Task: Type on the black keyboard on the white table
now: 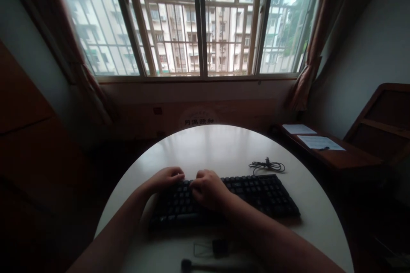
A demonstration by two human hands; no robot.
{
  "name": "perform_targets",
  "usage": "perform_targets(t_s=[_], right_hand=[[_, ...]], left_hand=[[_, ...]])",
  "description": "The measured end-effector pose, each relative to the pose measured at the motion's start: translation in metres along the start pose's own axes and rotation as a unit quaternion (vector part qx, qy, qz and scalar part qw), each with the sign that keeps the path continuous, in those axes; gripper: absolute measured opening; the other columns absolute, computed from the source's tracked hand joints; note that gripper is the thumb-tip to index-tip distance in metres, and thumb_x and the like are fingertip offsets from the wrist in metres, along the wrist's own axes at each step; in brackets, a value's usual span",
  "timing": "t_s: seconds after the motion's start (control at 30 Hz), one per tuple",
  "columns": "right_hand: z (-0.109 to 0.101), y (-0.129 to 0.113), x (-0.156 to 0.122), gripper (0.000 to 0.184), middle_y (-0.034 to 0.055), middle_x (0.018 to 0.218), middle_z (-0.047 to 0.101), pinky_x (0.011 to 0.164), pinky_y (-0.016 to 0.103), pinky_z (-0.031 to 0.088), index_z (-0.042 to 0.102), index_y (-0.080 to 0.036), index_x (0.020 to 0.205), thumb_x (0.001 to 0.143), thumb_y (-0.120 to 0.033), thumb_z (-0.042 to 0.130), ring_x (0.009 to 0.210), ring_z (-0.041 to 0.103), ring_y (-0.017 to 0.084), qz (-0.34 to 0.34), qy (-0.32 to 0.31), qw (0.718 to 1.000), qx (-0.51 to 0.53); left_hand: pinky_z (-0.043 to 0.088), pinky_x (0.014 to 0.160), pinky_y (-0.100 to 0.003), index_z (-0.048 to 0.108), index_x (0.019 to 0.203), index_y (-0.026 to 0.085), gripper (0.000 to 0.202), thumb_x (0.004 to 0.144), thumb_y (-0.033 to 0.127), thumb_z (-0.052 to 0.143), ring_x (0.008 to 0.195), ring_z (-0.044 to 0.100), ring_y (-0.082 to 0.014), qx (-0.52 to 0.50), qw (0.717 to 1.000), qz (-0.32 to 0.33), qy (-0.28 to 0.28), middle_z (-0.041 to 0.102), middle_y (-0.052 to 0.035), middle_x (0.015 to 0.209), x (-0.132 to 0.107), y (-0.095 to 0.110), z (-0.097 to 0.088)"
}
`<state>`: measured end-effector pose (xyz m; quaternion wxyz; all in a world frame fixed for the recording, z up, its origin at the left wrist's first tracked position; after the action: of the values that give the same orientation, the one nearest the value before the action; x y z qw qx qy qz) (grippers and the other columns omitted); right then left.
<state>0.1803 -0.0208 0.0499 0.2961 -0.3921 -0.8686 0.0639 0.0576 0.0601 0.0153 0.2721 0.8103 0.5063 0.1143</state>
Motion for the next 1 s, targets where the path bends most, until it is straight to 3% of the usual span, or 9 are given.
perform_targets(t_s=[0.13, 0.3, 0.43, 0.8, 1.0], right_hand=[[0.003, -0.007, -0.002, 0.016, 0.0025, 0.078, 0.062, 0.072, 0.029, 0.039, 0.072, -0.022, 0.088, 0.08, -0.017, 0.059, 0.071, 0.055, 0.016, -0.02, -0.063, 0.997, -0.042], [0.0, -0.018, -0.003, 0.02, 0.002, 0.07, 0.058, 0.058, 0.026, 0.034, 0.068, -0.018, 0.073, 0.085, -0.017, 0.053, 0.058, 0.051, 0.012, -0.03, -0.118, 0.987, -0.106], [-0.002, -0.02, -0.002, 0.021, 0.0017, 0.073, 0.059, 0.055, 0.026, 0.031, 0.07, -0.02, 0.078, 0.086, -0.016, 0.051, 0.057, 0.052, 0.012, -0.031, -0.147, 0.984, -0.1], [-0.005, 0.013, -0.004, 0.029, 0.0031, 0.088, 0.066, 0.07, 0.024, 0.043, 0.073, -0.027, 0.104, 0.081, -0.017, 0.057, 0.076, 0.062, 0.016, 0.012, -0.178, 0.984, 0.014], [-0.015, 0.012, 0.0, 0.031, 0.003, 0.088, 0.066, 0.071, 0.025, 0.044, 0.073, -0.027, 0.103, 0.082, -0.015, 0.055, 0.074, 0.062, 0.015, 0.017, -0.139, 0.99, 0.022]], left_hand=[[0.042, 0.068, -0.028, 0.07, 0.094, 0.019, 0.045, 0.078, 0.055, 0.048, 0.082, 0.06, -0.0216, 0.015, 1.0, -0.008, -0.003, 0.069, -0.0055, 0.091, 0.002, -0.004, 0.004], [0.041, 0.066, -0.027, 0.07, 0.093, 0.02, 0.043, 0.078, 0.054, 0.049, 0.081, 0.061, -0.0209, 0.012, 1.0, -0.01, 0.0, 0.069, -0.0047, 0.089, 0.001, -0.004, 0.004], [0.041, 0.064, -0.027, 0.07, 0.095, 0.02, 0.043, 0.078, 0.055, 0.049, 0.081, 0.06, -0.021, 0.004, 1.0, -0.012, -0.003, 0.069, -0.0051, 0.091, 0.0, -0.003, 0.004], [0.042, 0.065, -0.026, 0.07, 0.095, 0.02, 0.044, 0.077, 0.055, 0.05, 0.084, 0.061, -0.0214, -0.005, 1.0, -0.018, -0.005, 0.069, -0.0056, 0.095, -0.001, -0.004, 0.005], [0.042, 0.064, -0.026, 0.071, 0.095, 0.019, 0.045, 0.077, 0.055, 0.05, 0.082, 0.061, -0.0211, -0.009, 1.0, -0.02, -0.007, 0.069, -0.0061, 0.093, 0.0, -0.005, 0.005]])
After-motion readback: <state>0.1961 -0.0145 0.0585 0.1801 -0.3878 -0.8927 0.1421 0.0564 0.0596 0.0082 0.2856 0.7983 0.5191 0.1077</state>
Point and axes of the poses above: each hand's wrist, its own x-axis towards the middle knuckle, its own z-axis out of the palm, y = z × x, the point moved 10 cm from there along x, towards the middle knuckle
